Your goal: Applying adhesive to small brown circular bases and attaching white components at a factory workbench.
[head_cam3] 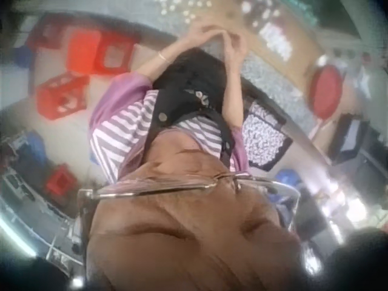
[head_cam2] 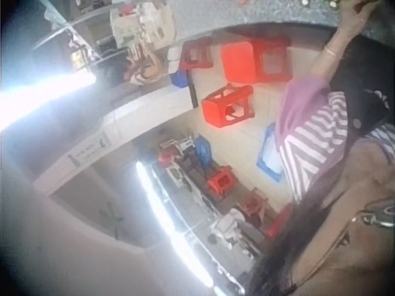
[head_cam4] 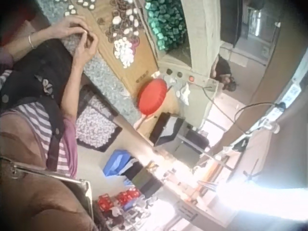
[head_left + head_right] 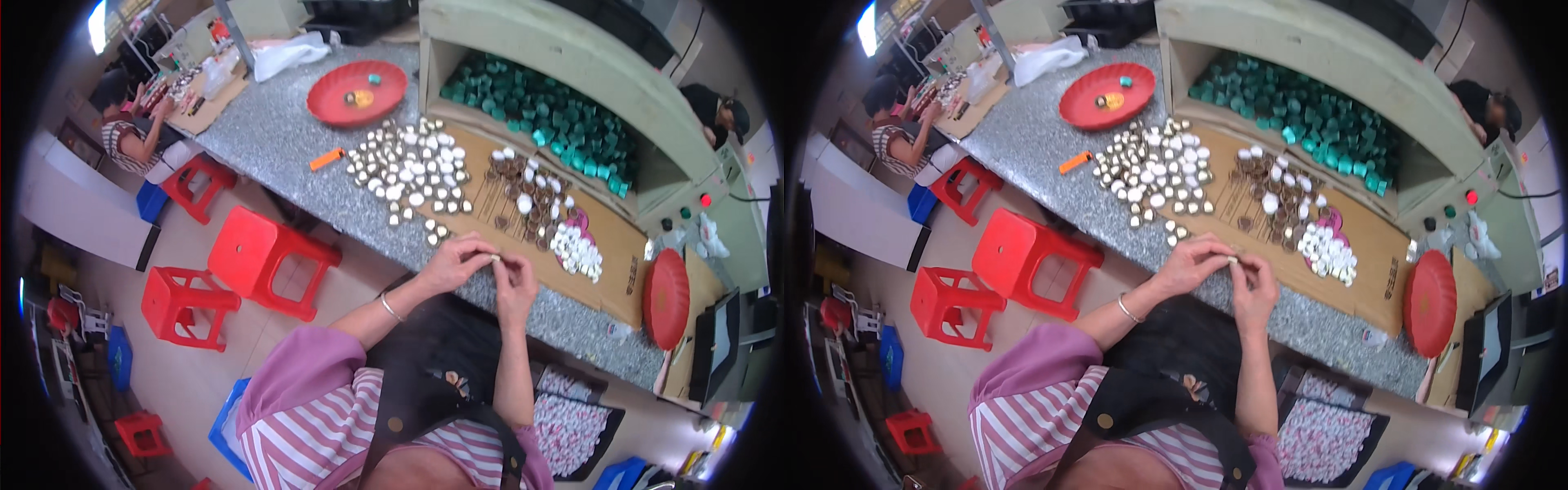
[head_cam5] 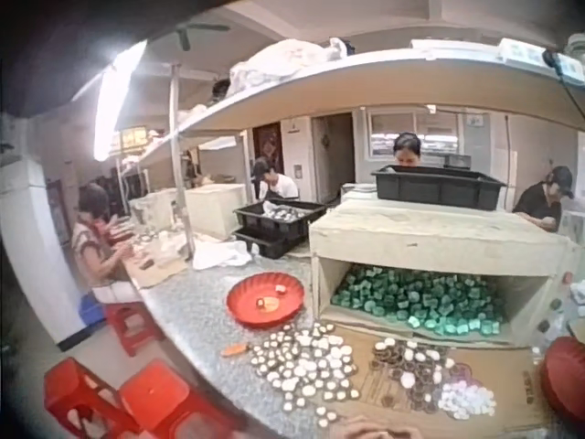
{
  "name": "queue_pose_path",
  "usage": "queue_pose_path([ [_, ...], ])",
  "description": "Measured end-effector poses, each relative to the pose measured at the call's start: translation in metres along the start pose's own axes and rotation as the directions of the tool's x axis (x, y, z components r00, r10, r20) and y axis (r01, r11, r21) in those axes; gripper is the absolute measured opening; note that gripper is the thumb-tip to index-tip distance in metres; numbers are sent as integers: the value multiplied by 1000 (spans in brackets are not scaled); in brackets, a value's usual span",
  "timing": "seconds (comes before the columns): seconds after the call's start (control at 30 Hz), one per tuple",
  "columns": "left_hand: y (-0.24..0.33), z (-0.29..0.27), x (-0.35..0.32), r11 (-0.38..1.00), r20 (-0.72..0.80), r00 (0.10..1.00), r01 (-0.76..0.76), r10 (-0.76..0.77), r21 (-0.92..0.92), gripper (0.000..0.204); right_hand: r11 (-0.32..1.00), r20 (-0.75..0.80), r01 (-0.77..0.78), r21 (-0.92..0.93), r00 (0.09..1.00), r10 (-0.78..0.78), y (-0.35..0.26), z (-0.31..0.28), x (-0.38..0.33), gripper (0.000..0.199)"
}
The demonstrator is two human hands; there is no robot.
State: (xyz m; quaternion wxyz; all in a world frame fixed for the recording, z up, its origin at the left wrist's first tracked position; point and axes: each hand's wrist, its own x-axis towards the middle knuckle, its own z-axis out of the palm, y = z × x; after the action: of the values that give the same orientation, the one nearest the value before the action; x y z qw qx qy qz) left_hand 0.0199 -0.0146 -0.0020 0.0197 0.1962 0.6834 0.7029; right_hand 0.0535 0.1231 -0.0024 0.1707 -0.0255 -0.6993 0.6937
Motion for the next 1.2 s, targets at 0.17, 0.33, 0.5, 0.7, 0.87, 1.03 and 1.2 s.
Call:
queue_pose_path([
  [0.17,3,2,5,965,-45,998,-43,32,-259,14,985,180,13,172,983,-44,2,-2,14,19],
  [0.33,1,4,7,929,-7,998,54,-60,-366,16,979,143,-40,201,990,11,4,-4,11,20],
  [0.5,1,2,9,960,43,997,69,-60,-273,15,962,134,-118,244,987,88,-1,-5,9,16],
  [0.7,-3,-2,14,954,98,988,141,-119,-264,15,964,177,-165,208,976,129,4,-10,12,15],
  [0.87,-2,0,22,840,108,955,295,-277,-456,15,903,150,-292,316,955,256,-3,-6,19,19],
  [1.03,-6,-3,22,821,113,944,326,-311,-468,15,950,127,-225,214,971,202,1,-2,16,13],
  [1.2,-7,-3,23,819,115,946,321,-304,-476,15,933,141,-258,250,963,228,-4,0,18,11],
])
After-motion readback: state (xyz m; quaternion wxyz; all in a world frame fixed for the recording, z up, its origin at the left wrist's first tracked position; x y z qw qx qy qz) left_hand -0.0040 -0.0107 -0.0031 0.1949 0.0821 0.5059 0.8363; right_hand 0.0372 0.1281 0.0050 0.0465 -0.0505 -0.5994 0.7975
